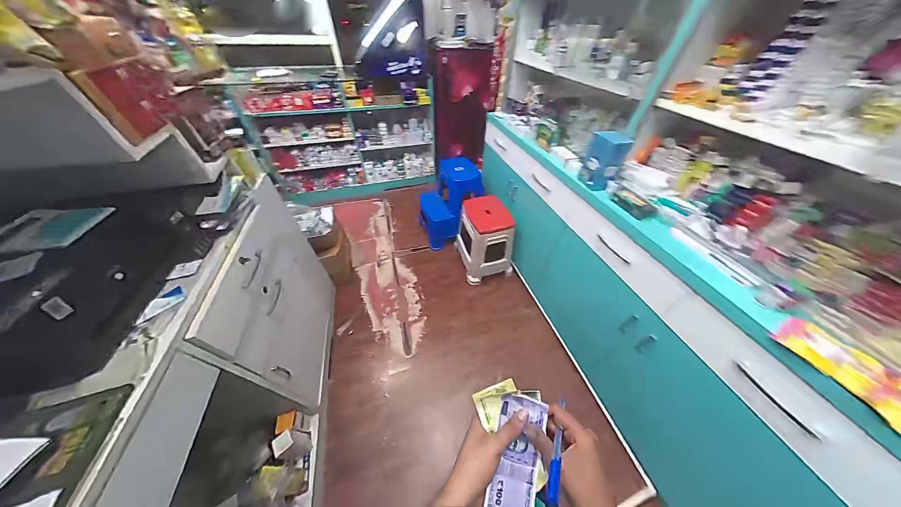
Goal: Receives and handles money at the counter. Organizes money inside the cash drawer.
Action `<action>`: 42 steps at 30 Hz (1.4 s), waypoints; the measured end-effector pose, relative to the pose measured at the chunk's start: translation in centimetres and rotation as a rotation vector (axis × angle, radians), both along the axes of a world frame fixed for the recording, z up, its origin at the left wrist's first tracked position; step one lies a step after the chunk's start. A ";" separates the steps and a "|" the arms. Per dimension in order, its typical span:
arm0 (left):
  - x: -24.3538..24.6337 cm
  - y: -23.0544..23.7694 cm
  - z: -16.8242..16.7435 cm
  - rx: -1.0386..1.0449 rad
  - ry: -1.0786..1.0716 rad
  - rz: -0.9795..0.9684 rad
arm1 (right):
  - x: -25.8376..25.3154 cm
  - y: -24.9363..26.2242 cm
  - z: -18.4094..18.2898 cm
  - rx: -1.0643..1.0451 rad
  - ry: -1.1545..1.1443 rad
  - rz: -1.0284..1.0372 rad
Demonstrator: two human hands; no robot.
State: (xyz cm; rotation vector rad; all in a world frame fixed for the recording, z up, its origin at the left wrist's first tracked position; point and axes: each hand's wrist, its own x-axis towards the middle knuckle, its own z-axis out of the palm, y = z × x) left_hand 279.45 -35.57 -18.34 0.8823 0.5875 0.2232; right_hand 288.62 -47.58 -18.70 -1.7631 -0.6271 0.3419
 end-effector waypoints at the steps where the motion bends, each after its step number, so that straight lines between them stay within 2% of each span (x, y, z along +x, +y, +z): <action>1: 2.2 2.5 -0.9 0.007 -0.012 0.051 | 2.4 3.4 -0.5 0.001 0.081 0.055; 4: 9.6 10.7 -1.6 0.049 0.023 0.226 | 12.0 13.7 -0.4 -0.052 0.305 0.303; 7: 14.0 19.4 -0.3 0.132 0.090 0.401 | 19.2 24.1 -0.4 -0.106 0.351 0.616; 10: 15.3 28.5 0.2 0.329 0.071 0.529 | 22.5 34.8 0.4 -0.097 0.405 0.772; 13: 13.4 38.6 -2.6 0.552 0.123 0.677 | 24.0 45.7 -0.1 -0.091 0.495 0.791; 15: 10.8 46.6 -5.9 0.651 0.310 0.899 | 25.0 53.5 -0.5 -0.045 0.572 0.803; 17: 6.8 54.8 -11.3 0.786 0.671 1.071 | 25.6 60.9 -0.8 -0.015 0.694 0.813; 19: 1.9 63.0 -15.1 0.855 1.098 1.096 | 25.7 68.8 -0.2 -0.058 0.812 0.808; 22: -2.4 70.6 -18.0 0.777 1.564 1.097 | 25.8 78.2 2.3 -0.143 0.876 0.888; 24: -3.3 73.5 -18.3 0.639 1.687 1.060 | 26.1 83.8 4.1 -0.153 0.891 0.998; 27: -3.6 77.8 -17.0 0.342 1.697 1.044 | 27.0 92.2 5.7 -0.135 0.853 1.169; 30: -3.7 80.4 -16.7 0.151 1.670 1.094 | 27.1 101.2 4.3 -0.163 0.734 1.321; 33: -3.7 80.0 -16.4 0.085 1.617 1.124 | 25.3 110.0 2.1 -0.273 0.547 1.515; 37: 0.9 80.5 -15.8 -0.119 1.636 1.348 | 22.4 120.0 3.2 -0.428 0.157 1.919; 39: 4.2 80.7 -15.3 -0.237 1.650 1.450 | 21.1 123.8 4.1 -0.453 0.105 2.106; 42: 9.7 80.1 -15.1 -0.279 1.689 1.498 | 18.9 127.3 4.8 -0.500 0.081 2.271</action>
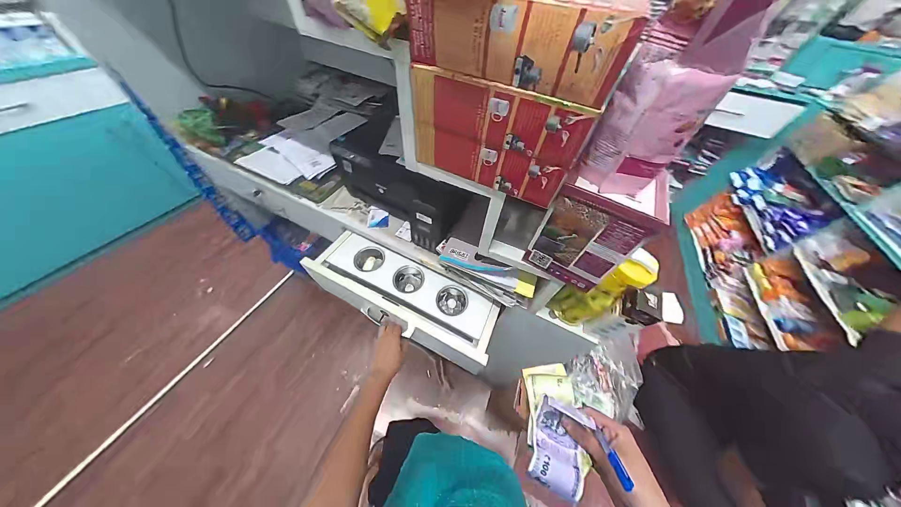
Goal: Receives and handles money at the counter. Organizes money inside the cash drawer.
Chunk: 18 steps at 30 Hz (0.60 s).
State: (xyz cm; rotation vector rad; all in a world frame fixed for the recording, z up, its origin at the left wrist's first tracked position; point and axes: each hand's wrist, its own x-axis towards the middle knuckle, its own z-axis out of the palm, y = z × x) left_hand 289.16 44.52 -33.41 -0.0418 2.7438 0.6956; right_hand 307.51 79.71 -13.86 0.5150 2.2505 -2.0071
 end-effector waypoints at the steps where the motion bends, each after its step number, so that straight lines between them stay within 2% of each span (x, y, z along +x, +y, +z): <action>1: 2.3 -0.4 -0.1 0.014 0.007 0.018 | -0.7 0.4 -0.1 -0.016 -0.004 0.029; 6: 12.4 -2.1 0.4 0.191 0.119 0.275 | -4.1 -0.8 -1.2 -0.143 -0.003 0.113; 8: 15.3 -1.7 2.7 0.292 0.258 0.509 | -5.2 -1.8 -1.9 -0.152 0.010 0.181; 10: 17.6 -1.1 5.5 0.406 0.288 0.783 | -6.3 -3.0 -2.6 -0.152 -0.005 0.262; 12: 19.2 -1.0 6.9 0.527 0.348 0.963 | -7.4 -4.4 -3.0 -0.135 -0.027 0.338; 15: 20.4 -1.3 6.8 0.495 0.418 1.010 | -8.8 -7.0 -3.6 -0.129 -0.037 0.418; 18: 21.0 -1.3 6.9 0.363 0.279 1.058 | -9.8 -10.0 -4.3 -0.096 -0.010 0.473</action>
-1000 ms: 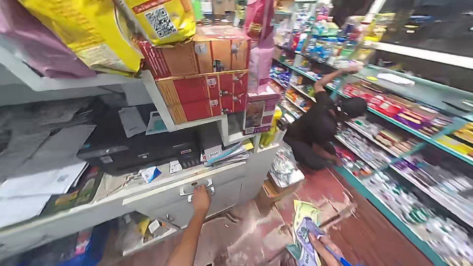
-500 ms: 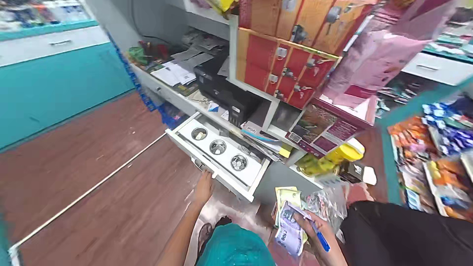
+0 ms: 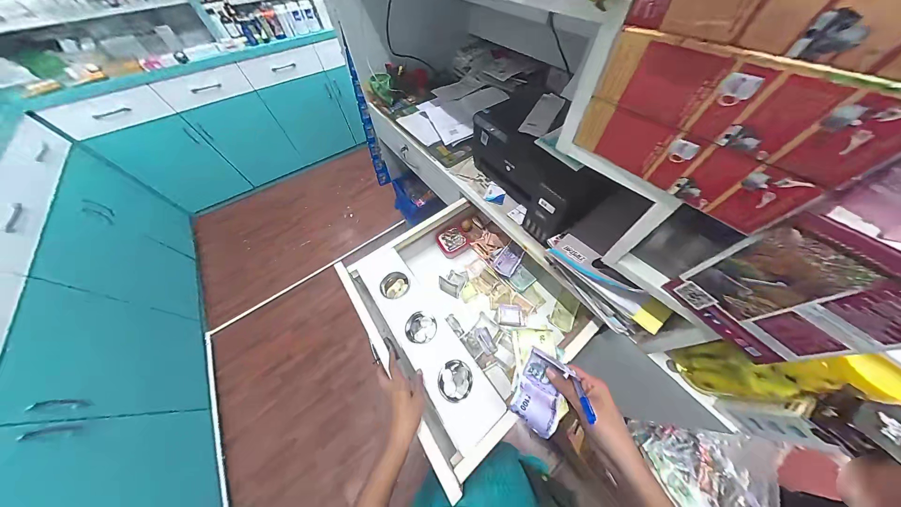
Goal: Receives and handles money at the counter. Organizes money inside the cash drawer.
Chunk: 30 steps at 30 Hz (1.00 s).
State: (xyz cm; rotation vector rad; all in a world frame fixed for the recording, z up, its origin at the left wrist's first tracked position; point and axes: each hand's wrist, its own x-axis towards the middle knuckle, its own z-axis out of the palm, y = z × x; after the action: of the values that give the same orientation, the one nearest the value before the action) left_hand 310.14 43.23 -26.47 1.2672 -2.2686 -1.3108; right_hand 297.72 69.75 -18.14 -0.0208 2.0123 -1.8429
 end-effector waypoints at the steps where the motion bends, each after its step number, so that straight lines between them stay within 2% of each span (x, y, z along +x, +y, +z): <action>1: 0.5 0.0 -0.2 -0.028 -0.043 0.028 | -0.1 -0.9 -0.4 0.004 0.018 0.010; 8: 4.0 -1.8 -3.3 -0.167 0.109 0.147 | -4.1 -5.6 -4.2 0.221 0.194 0.055; 13: 4.7 -1.9 -3.4 -0.179 0.129 0.201 | -7.5 -7.9 -5.5 0.357 0.271 0.281; 18: 4.4 -1.4 -3.4 -0.195 0.076 0.271 | -10.5 -9.6 -6.2 0.363 0.284 0.472; 21: 4.2 -1.6 -3.1 -0.233 0.040 0.248 | -11.4 -10.2 -7.1 0.326 0.275 0.560; 24: 4.0 -1.4 -2.9 -0.237 0.019 0.231 | -11.7 -10.7 -6.6 0.326 0.269 0.634; 30: 3.7 -1.5 -2.4 -0.278 -0.098 0.260 | -11.3 -8.7 -8.4 0.281 0.237 0.722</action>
State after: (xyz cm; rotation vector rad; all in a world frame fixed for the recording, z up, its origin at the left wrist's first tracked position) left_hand 313.79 41.73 -28.85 1.4880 -2.1631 -0.8301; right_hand 286.43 61.08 -26.57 -0.8042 2.0179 -1.1361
